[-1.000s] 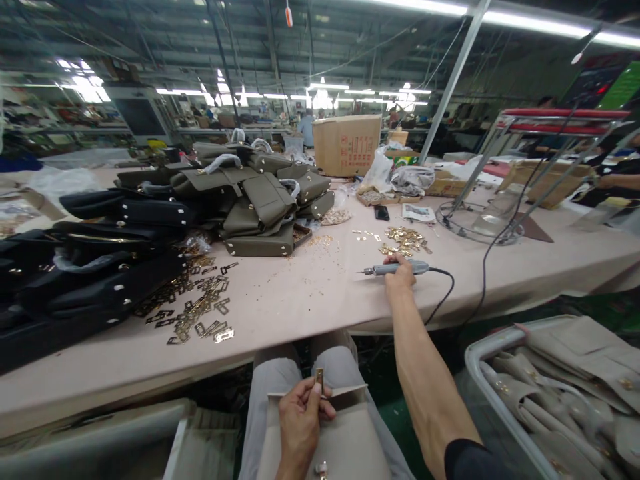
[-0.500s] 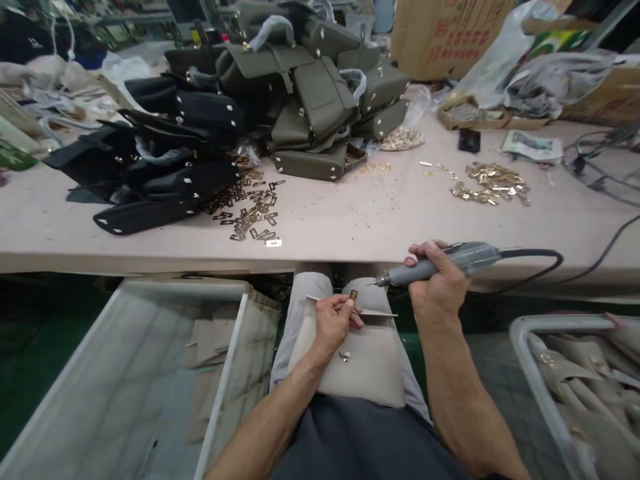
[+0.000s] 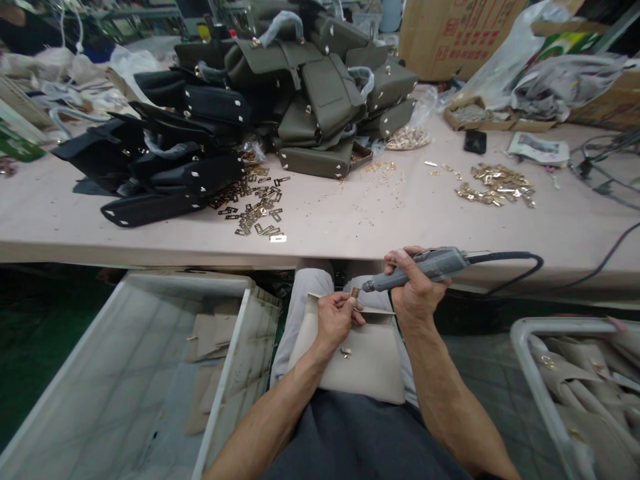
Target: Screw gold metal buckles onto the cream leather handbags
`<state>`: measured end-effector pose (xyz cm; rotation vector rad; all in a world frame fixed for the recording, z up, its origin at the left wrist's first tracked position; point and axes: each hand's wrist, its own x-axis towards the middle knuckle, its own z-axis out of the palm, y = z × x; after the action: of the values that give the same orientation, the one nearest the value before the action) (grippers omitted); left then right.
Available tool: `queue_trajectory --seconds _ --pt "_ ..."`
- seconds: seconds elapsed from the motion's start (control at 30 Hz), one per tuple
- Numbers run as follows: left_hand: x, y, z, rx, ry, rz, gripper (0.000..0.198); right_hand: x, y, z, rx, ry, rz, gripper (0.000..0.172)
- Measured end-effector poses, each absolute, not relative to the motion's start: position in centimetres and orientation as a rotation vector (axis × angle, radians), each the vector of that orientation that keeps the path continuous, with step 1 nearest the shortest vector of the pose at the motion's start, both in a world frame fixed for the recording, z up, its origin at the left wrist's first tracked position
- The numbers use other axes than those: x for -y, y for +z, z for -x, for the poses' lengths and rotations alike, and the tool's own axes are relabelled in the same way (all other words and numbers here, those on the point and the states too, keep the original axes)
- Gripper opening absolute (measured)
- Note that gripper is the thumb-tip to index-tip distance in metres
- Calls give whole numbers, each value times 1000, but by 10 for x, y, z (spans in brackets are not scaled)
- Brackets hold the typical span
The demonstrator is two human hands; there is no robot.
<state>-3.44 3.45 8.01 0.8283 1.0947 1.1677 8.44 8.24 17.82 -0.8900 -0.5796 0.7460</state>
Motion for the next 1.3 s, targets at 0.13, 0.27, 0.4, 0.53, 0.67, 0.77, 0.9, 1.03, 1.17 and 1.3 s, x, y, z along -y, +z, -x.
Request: queue_trajectory --seconds 0.13,0.27,0.4,0.53,0.67,0.77,0.9,1.03,1.17,1.3 --pt "-33 82 35 -1096 1164 -825 34 -83 176 -83 620 719 884 21" --pt "-33 83 36 -1102 1157 -832 33 -82 174 -81 659 705 877 20" --pt "-33 85 37 -1094 1144 -839 33 -77 177 -75 736 682 903 20" --pt "-33 86 37 -1093 1151 -863 32 -67 183 -70 886 707 978 21" --pt "-31 84 38 -1079 1180 -883 32 -64 188 -68 1082 846 984 21" --pt "-30 83 40 -1047 1176 -898 33 -68 190 -66 1126 913 969 22" --pt "-29 82 42 -1034 1167 -884 37 -75 190 -65 1157 953 960 21" --pt "-29 82 43 -1033 1164 -857 42 -78 186 -64 1132 977 968 21" --pt "-29 85 44 -1026 1155 -900 42 -75 181 -66 1115 938 1020 20" --pt "-33 80 41 -1070 1190 -912 42 -81 189 -80 996 983 868 19"
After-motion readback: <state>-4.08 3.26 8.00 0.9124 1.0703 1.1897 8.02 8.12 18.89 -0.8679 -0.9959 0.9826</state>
